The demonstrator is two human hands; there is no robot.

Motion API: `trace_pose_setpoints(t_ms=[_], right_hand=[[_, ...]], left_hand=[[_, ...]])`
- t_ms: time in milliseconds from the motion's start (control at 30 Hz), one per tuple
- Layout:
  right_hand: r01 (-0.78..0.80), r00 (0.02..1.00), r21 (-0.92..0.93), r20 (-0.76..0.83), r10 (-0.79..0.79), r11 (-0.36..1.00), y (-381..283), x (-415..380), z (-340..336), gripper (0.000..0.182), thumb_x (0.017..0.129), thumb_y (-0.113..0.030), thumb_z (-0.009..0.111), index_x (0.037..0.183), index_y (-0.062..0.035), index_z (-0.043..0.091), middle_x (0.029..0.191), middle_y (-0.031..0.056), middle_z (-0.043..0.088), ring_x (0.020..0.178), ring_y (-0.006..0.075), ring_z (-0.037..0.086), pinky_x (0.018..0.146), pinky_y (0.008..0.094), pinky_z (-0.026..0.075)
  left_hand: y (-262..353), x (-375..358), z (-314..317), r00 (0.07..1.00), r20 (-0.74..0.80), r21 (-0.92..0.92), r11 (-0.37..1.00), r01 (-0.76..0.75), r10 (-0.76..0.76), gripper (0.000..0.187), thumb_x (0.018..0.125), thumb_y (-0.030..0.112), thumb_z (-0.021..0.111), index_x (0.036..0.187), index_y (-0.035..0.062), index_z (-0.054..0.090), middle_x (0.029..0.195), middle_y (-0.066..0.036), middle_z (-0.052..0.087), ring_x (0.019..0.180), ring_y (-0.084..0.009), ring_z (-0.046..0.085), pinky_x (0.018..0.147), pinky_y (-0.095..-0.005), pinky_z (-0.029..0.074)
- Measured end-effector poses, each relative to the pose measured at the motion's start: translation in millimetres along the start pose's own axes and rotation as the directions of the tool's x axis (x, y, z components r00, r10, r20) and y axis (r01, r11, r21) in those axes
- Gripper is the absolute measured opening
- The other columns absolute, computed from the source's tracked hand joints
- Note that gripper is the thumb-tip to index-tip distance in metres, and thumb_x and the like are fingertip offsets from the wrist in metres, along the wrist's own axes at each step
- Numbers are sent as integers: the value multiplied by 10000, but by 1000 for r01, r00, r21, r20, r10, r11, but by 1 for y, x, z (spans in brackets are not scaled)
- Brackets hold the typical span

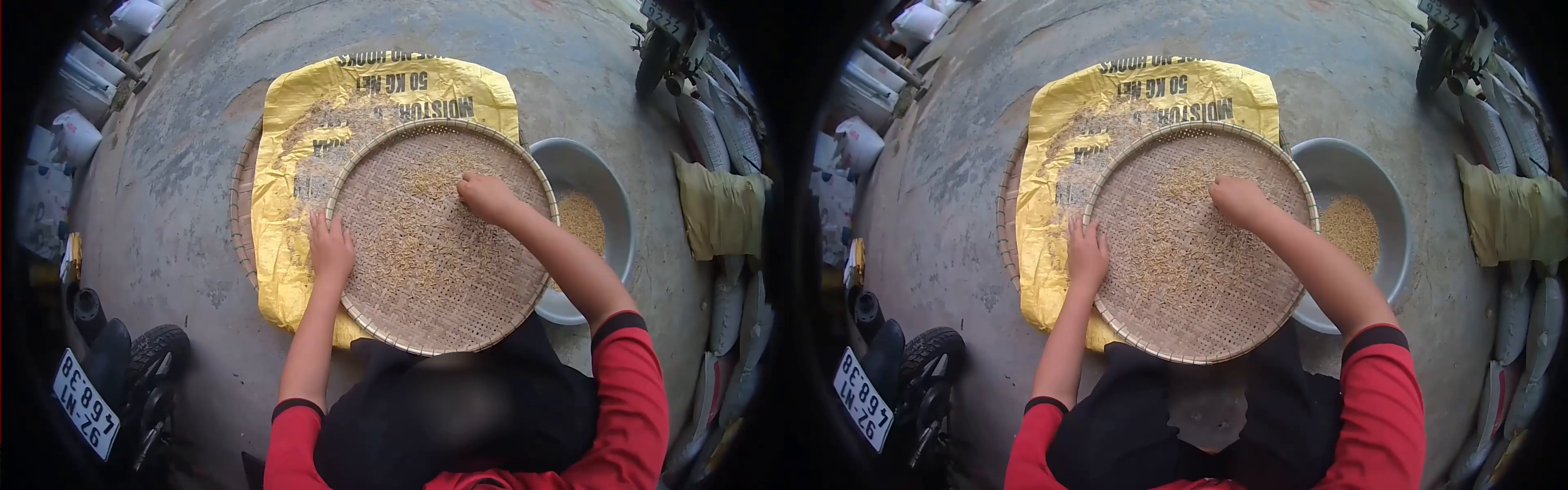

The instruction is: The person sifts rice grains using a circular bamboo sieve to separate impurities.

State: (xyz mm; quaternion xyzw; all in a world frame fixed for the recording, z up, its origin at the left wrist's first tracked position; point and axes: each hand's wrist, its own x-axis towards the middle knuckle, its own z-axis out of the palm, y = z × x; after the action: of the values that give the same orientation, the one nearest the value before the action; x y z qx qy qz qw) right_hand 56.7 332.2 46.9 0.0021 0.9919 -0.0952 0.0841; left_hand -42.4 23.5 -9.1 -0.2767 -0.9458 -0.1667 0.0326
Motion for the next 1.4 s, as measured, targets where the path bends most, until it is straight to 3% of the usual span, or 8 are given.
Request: trace_pose_setpoints(t_ms=[567, 733, 833, 867, 933, 1033, 1167, 1400], right_hand=[[7, 1000, 100, 12, -8, 995, 11, -13, -32, 92, 802, -87, 554, 874, -34, 578, 954, 129, 572, 881, 310, 584, 751, 407, 481], [-215, 937, 398, -171, 303, 892, 50, -89, -85, 114, 819, -110, 597, 864, -5, 589, 893, 141, 578, 868, 302, 568, 752, 377, 449], [-538, 807, 343, -52, 588, 770, 86, -148, -92, 96, 790, -63, 616, 844, 16, 616, 902, 163, 622, 831, 307, 594, 738, 369, 466], [-538, 809, 336, -52, 585, 773, 101, -162, -83, 96, 790, -63, 616, 844, 16, 616, 902, 163, 622, 831, 307, 594, 738, 369, 466], [-731, 681, 25, 73, 728, 682, 120, -180, -68, 115, 795, -55, 605, 878, 21, 628, 914, 165, 629, 848, 305, 602, 756, 368, 470], [-494, 826, 299, -131, 548, 816, 99, -166, -65, 136, 798, -54, 598, 907, 20, 634, 904, 165, 633, 857, 306, 607, 771, 371, 475], [-293, 900, 624, -76, 430, 724, 53, -125, -68, 131, 798, -67, 614, 910, 0, 627, 887, 143, 626, 840, 256, 597, 760, 341, 468], [-274, 935, 488, -64, 348, 828, 35, -88, -29, 147, 786, -79, 620, 909, 1, 614, 907, 156, 620, 894, 303, 589, 790, 376, 463]], left_hand=[[1, -1, 0, 1000, 4, -29, 999, -17, 17, 358, 867, 163, 525, 1193, 17, 508, 1355, -269, 350, 1303, -437, 268, 1054, -478, 274], [0, -1, 0, 1000, 8, -35, 999, -15, 15, 356, 869, 159, 520, 1193, 14, 505, 1352, -270, 353, 1302, -439, 266, 1057, -478, 269], [0, -1, 0, 1000, 13, -27, 1000, 2, -2, 354, 869, 159, 519, 1191, 13, 505, 1354, -270, 349, 1302, -438, 265, 1058, -473, 267], [0, -1, 0, 1000, 10, -26, 1000, -2, 2, 350, 873, 154, 513, 1193, 13, 502, 1355, -268, 348, 1304, -434, 266, 1059, -471, 266], [0, 0, 0, 1000, 6, -24, 1000, -8, 8, 346, 876, 148, 508, 1195, 13, 499, 1356, -266, 348, 1305, -430, 266, 1061, -469, 266], [0, 0, 0, 1000, 23, -6, 1000, -5, 5, 334, 888, 127, 485, 1203, 17, 490, 1355, -260, 351, 1306, -423, 269, 1061, -466, 270], [2, 1, 0, 1000, 15, -33, 999, 3, -3, 323, 899, 108, 462, 1210, 21, 481, 1351, -256, 357, 1301, -427, 275, 1057, -467, 281], [-1, 0, 2, 999, -19, -36, 999, -29, 28, 339, 882, 124, 494, 1202, 14, 486, 1340, -265, 366, 1288, -441, 290, 1047, -471, 296]])
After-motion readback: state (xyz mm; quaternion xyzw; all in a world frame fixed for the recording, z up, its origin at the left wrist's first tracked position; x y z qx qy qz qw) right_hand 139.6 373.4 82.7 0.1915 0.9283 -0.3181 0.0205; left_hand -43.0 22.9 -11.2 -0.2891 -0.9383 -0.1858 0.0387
